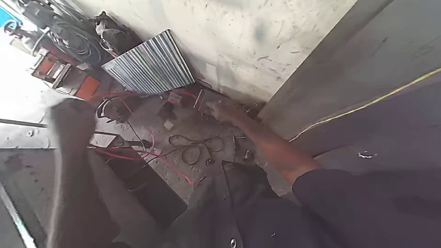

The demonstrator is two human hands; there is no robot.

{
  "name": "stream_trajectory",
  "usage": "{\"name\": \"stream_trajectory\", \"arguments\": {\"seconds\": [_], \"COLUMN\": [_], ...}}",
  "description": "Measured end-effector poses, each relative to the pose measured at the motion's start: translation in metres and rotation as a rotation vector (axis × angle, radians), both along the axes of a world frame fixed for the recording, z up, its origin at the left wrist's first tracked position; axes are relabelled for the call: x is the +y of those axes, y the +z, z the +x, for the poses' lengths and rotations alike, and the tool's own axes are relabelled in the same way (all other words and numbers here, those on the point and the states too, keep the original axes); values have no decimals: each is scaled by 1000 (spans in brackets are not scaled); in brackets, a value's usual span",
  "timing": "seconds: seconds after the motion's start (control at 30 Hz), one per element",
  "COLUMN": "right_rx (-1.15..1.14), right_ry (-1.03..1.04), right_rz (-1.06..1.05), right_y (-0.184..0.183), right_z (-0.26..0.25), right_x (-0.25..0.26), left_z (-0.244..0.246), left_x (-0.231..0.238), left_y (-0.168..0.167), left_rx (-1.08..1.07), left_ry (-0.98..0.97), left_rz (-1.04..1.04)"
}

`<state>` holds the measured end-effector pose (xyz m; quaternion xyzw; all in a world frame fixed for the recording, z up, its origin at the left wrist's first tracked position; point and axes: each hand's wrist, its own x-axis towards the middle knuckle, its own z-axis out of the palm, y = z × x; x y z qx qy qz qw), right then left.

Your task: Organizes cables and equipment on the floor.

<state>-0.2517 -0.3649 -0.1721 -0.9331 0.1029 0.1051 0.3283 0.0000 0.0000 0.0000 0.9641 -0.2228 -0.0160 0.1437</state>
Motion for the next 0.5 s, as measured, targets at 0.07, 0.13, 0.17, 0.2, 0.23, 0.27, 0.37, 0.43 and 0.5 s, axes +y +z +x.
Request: {"name": "stream_trajectory", "arguments": {"seconds": [0.07, 0.13, 0.17, 0.2, 0.23, 0.27, 0.37, 0.43, 0.5], "right_rx": [222, 285, 250, 180, 55, -93, -341, -374, -348], "right_ry": [237, 483, 571, 598, 559, 469, 148, 36, 43], "right_rz": [-169, -197, -169, -100, 27, 201, 527, 663, 801], "right_y": [-3, 7, 15, 23, 26, 23, 6, -9, -16], "right_z": [10, 21, 30, 41, 50, 59, 81, 85, 79], "right_x": [27, 57, 70, 80, 85, 87, 89, 101, 115], "left_z": [-24, -46, -60, -74, -86, -95, -105, -105, -96], "left_x": [-37, -60, -70, -79, -82, -79, -69, -65, -58], "left_y": [-19, -58, -76, -86, -101, -115, -149, -150, -151], "left_rx": [74, 162, 254, 395, 522, 630, 807, 825, 856], "left_ry": [-159, -294, -340, -377, -428, -476, -515, -410, -355], "left_rz": [167, 313, 339, 319, 253, 133, -163, -218, -284]}}
